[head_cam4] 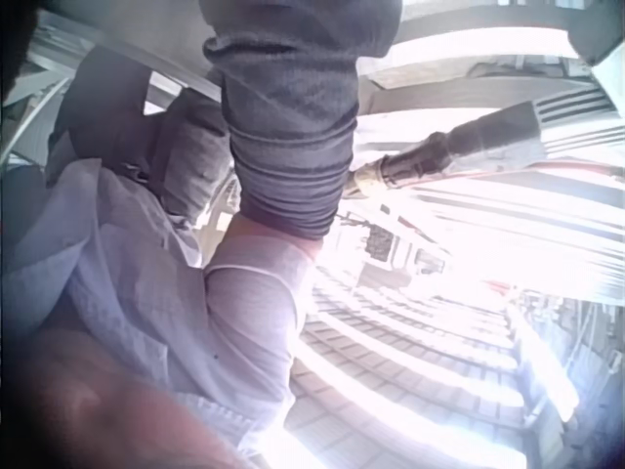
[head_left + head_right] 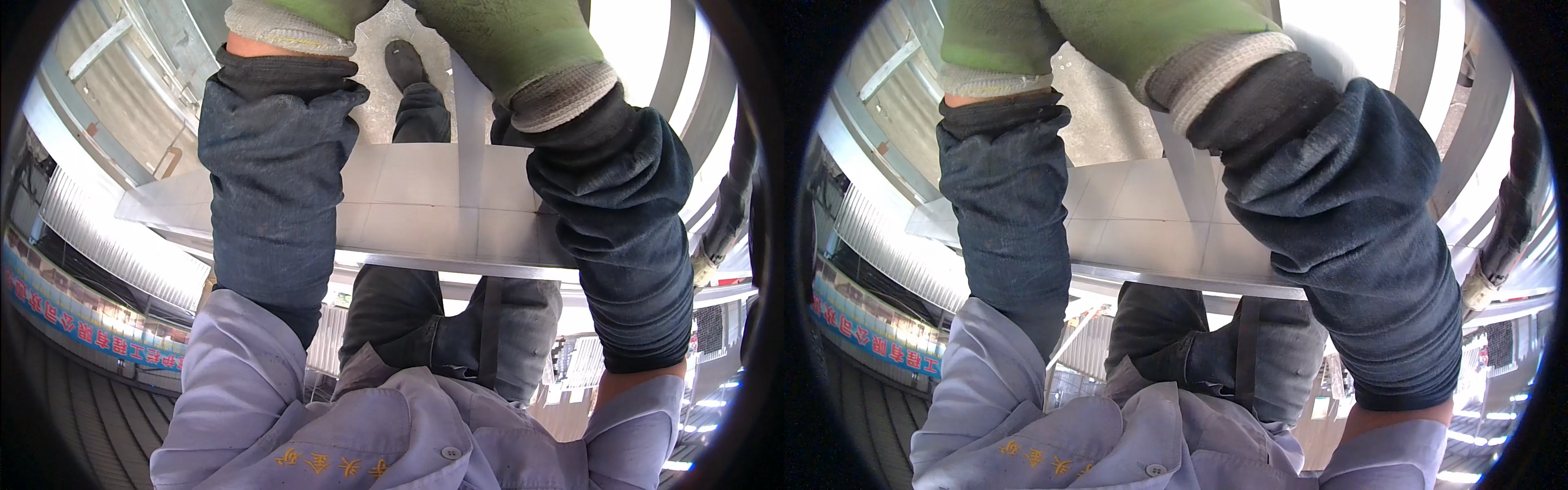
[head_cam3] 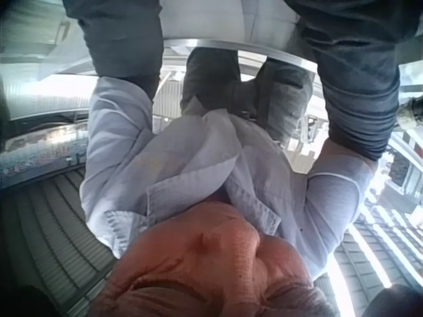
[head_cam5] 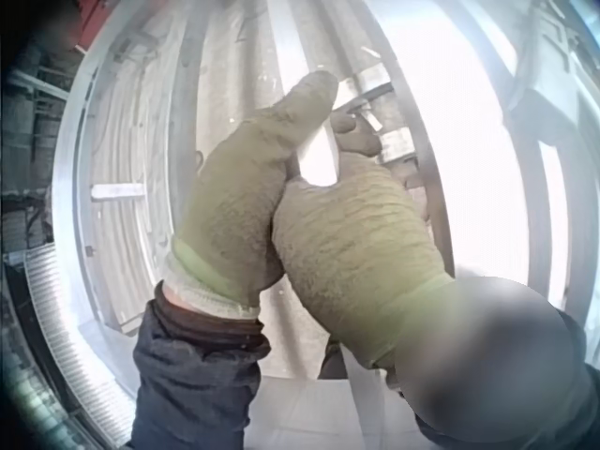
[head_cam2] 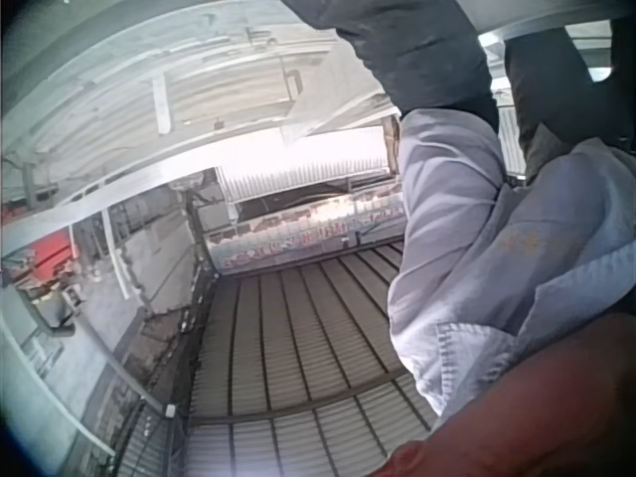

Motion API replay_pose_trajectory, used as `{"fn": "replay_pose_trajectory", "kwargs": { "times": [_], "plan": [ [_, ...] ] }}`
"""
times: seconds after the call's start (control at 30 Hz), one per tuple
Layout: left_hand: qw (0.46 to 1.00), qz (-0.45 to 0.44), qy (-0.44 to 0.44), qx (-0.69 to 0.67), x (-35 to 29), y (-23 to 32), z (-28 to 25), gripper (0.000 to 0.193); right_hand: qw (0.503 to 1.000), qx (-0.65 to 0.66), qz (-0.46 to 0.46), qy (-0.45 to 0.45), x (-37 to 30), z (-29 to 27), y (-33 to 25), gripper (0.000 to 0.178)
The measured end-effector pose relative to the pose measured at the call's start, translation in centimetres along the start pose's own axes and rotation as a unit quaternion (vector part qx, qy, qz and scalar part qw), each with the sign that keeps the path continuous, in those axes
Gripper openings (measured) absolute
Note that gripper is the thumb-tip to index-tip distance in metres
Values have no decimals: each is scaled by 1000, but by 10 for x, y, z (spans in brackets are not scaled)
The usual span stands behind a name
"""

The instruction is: The person positions metal bars onto a curved metal frame and uses a welding tool to join them. The person repeatedly places bars, aligns them, and welds the joints while working in a workshop environment.

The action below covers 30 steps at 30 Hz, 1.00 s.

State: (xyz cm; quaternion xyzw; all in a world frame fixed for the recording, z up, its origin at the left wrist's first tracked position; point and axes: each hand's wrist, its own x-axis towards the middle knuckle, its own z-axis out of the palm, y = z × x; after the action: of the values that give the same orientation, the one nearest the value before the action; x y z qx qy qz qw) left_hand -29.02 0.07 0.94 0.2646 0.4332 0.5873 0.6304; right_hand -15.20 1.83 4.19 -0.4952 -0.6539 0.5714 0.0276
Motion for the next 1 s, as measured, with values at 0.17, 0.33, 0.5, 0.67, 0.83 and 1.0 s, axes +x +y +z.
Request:
{"fn": "replay_pose_trajectory", "kwargs": {
  "times": [0.17, 0.33, 0.5, 0.67, 0.83, 1.0],
  "plan": [
    [997, -73, 1, 36, 7, -1, -6, 48, 999, 45, 28, -6, 4, -7, -3, 35],
    [978, -175, 3, -113, -4, 30, -12, 47, 990, -30, -126, -50, -26, 10, 33, 32],
    [978, -129, 77, -142, -16, 4, 16, 53, 964, 230, 53, -126, -76, 33, 66, 27],
    [956, -251, 122, -93, -43, -6, 29, 53, 904, 352, 151, -189, -77, 31, 76, 31],
    [957, -195, 81, -200, -60, -43, 25, 34, 911, 347, 166, -152, -81, 37, 74, 24],
    [872, -158, -24, -463, -63, -105, 0, 37, 969, 152, 121, -156, -79, 28, 53, 19]
  ]
}}
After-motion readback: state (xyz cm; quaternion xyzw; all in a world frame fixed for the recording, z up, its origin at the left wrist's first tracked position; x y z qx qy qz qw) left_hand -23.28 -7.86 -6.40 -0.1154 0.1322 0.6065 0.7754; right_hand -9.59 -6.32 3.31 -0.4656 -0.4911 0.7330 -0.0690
